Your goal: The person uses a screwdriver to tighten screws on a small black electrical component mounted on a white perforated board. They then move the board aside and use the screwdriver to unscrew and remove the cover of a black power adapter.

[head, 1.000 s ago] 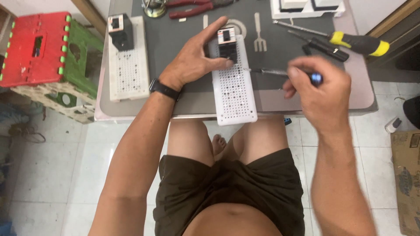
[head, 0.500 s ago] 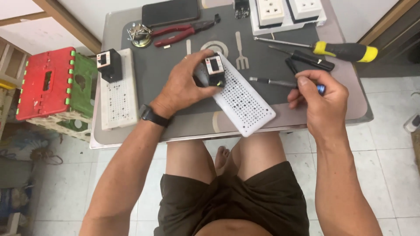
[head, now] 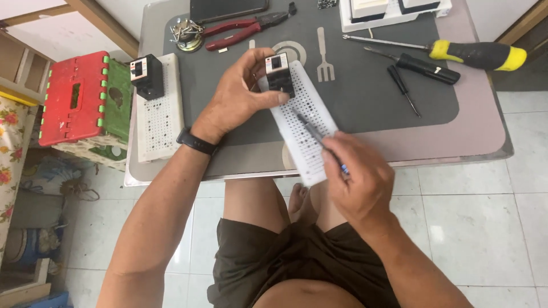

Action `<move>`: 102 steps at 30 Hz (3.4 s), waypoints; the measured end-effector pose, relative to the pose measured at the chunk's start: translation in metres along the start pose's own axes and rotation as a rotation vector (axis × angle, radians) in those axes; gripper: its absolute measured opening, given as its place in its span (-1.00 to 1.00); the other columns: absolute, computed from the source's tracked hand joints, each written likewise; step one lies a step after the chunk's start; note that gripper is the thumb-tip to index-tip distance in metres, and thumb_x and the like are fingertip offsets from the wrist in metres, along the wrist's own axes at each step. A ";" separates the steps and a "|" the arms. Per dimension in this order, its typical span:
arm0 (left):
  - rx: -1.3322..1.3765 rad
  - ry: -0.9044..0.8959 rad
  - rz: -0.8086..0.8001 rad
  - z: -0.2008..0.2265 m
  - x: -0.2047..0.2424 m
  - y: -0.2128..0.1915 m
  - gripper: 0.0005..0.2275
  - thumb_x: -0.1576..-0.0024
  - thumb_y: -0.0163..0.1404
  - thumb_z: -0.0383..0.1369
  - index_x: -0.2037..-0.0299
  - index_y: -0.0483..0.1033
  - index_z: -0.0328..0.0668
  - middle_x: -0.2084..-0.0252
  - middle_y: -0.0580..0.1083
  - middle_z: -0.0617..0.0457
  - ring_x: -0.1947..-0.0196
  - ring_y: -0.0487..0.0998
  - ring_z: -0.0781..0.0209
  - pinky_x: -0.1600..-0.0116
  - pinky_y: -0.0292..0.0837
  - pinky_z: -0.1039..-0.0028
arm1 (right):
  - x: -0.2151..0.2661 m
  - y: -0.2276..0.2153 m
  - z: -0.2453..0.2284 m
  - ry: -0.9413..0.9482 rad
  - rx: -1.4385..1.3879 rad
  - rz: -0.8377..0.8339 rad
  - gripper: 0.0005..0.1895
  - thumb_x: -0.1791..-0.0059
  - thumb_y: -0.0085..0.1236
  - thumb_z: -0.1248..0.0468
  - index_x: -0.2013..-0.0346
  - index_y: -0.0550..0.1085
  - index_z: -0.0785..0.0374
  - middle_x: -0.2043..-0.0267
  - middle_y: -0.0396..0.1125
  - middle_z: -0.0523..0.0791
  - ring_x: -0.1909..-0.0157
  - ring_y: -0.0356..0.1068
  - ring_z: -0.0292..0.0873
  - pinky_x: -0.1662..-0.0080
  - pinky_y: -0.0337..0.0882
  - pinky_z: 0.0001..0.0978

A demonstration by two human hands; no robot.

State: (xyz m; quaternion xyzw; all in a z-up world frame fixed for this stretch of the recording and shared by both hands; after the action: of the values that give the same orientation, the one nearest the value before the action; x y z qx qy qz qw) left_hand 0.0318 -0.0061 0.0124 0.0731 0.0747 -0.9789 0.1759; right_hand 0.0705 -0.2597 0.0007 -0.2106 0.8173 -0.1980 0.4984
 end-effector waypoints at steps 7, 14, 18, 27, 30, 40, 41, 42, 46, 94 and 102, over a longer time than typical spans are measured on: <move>-0.530 0.187 -0.031 0.015 0.022 0.013 -0.38 0.11 0.29 -0.42 -0.15 0.22 -0.10 -0.16 0.35 0.04 -0.12 0.40 0.16 -0.18 0.30 0.41 | -0.010 -0.026 -0.009 0.488 -0.366 0.035 -0.88 0.01 0.10 0.42 0.18 0.43 0.30 0.27 0.41 -0.06 0.28 0.46 -0.19 0.29 0.53 -0.50; -0.505 0.259 -0.069 0.009 0.025 0.011 -0.32 0.08 0.33 -0.38 -0.23 0.20 -0.07 -0.33 0.23 -0.11 -0.37 0.22 -0.02 -0.43 0.12 0.21 | -0.110 -0.050 0.009 0.002 -0.208 -0.050 -0.92 -0.15 0.11 0.62 0.24 0.41 0.61 0.39 0.34 0.11 0.44 0.39 -0.08 0.36 0.40 -0.39; -0.491 0.258 -0.090 0.008 0.029 0.010 -0.51 0.03 0.26 -0.41 -0.07 0.32 0.06 -0.33 0.21 -0.14 -0.36 0.24 -0.08 -0.40 0.11 0.17 | -0.140 -0.031 0.022 -0.025 -0.103 -0.232 -0.86 -0.15 0.12 0.45 0.31 0.49 0.42 0.48 0.35 -0.06 0.50 0.30 -0.20 0.47 0.30 -0.39; -0.541 0.300 -0.046 0.014 0.036 0.009 -0.16 -0.01 0.28 -0.37 -0.40 -0.09 -0.23 -0.43 0.13 -0.16 -0.44 0.16 -0.01 -0.47 0.07 0.26 | -0.156 -0.044 0.018 -0.086 -0.010 -0.249 -0.78 -0.12 0.24 0.46 0.41 0.47 0.37 0.56 0.27 -0.14 0.53 0.14 -0.23 0.41 0.15 -0.36; -0.604 0.347 -0.025 0.018 0.041 0.014 -0.17 -0.05 0.26 -0.31 -0.40 -0.13 -0.27 -0.41 0.15 -0.23 -0.43 0.18 -0.13 -0.47 0.12 0.15 | -0.160 -0.056 0.004 -0.133 -0.008 -0.277 -0.83 -0.13 0.28 0.48 0.34 0.50 0.44 0.53 0.29 -0.08 0.55 0.19 -0.22 0.46 0.17 -0.38; -0.609 0.387 -0.046 0.023 0.041 0.022 -0.15 -0.05 0.26 -0.41 -0.42 -0.16 -0.15 -0.42 0.16 -0.11 -0.44 0.20 -0.12 -0.46 0.20 0.14 | -0.166 -0.055 0.000 -0.178 0.104 -0.368 -0.83 -0.07 0.26 0.39 0.40 0.48 0.30 0.56 0.29 -0.18 0.61 0.14 -0.21 0.50 0.10 -0.36; -0.598 0.380 -0.046 0.024 0.041 0.022 -0.16 -0.05 0.26 -0.41 -0.42 -0.14 -0.15 -0.42 0.17 -0.09 -0.43 0.20 -0.10 -0.46 0.19 0.16 | -0.166 -0.053 0.000 -0.187 0.127 -0.367 -0.80 -0.09 0.25 0.39 0.42 0.46 0.28 0.58 0.27 -0.19 0.62 0.10 -0.22 0.50 0.09 -0.35; -0.589 0.373 -0.047 0.025 0.040 0.022 -0.18 -0.05 0.26 -0.41 -0.41 -0.12 -0.16 -0.41 0.17 -0.08 -0.43 0.21 -0.08 -0.47 0.18 0.17 | -0.166 -0.052 -0.001 -0.197 0.150 -0.366 -0.78 -0.10 0.23 0.38 0.44 0.44 0.26 0.60 0.24 -0.21 0.64 0.07 -0.22 0.50 0.08 -0.35; -0.607 0.399 -0.049 0.021 0.040 0.020 -0.15 -0.03 0.28 -0.41 -0.42 -0.14 -0.16 -0.43 0.15 -0.09 -0.43 0.20 -0.07 -0.48 0.18 0.21 | -0.170 -0.048 -0.012 -0.280 0.155 -0.355 -0.74 -0.09 0.22 0.46 0.47 0.41 0.26 0.63 0.20 -0.20 0.65 0.06 -0.24 0.51 0.04 -0.36; -0.142 0.249 0.154 0.014 0.034 0.007 -0.34 -0.04 0.19 -0.53 -0.34 0.11 -0.17 -0.25 0.24 -0.06 -0.29 0.30 0.13 -0.41 0.23 0.41 | -0.089 -0.069 -0.038 -0.439 0.210 -0.227 -0.81 -0.10 0.01 0.55 0.03 0.50 0.38 0.56 0.19 -0.20 0.63 0.07 -0.34 0.60 0.09 -0.57; -0.337 0.361 0.296 0.044 -0.042 -0.031 -0.60 -0.02 0.21 -0.55 -0.02 0.32 -0.19 0.05 0.48 0.01 0.09 0.51 0.26 0.00 0.50 0.52 | 0.034 -0.209 0.046 0.183 0.775 -0.839 -0.72 0.04 -0.18 -0.08 0.50 0.37 -0.08 0.52 0.21 -0.29 0.46 0.27 -0.21 0.49 0.24 -0.31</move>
State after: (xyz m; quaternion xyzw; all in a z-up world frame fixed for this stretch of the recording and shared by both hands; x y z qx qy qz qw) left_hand 0.0550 0.0290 0.0664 0.2262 0.2548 -0.8875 0.3102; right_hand 0.1279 -0.4573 0.0677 -0.3009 0.5714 -0.6809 0.3454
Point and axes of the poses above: each hand's wrist, its own x-axis away from the middle knuckle, its own y-axis out of the palm, z = x × y, the point moved 1 cm from there along -x, towards the middle knuckle
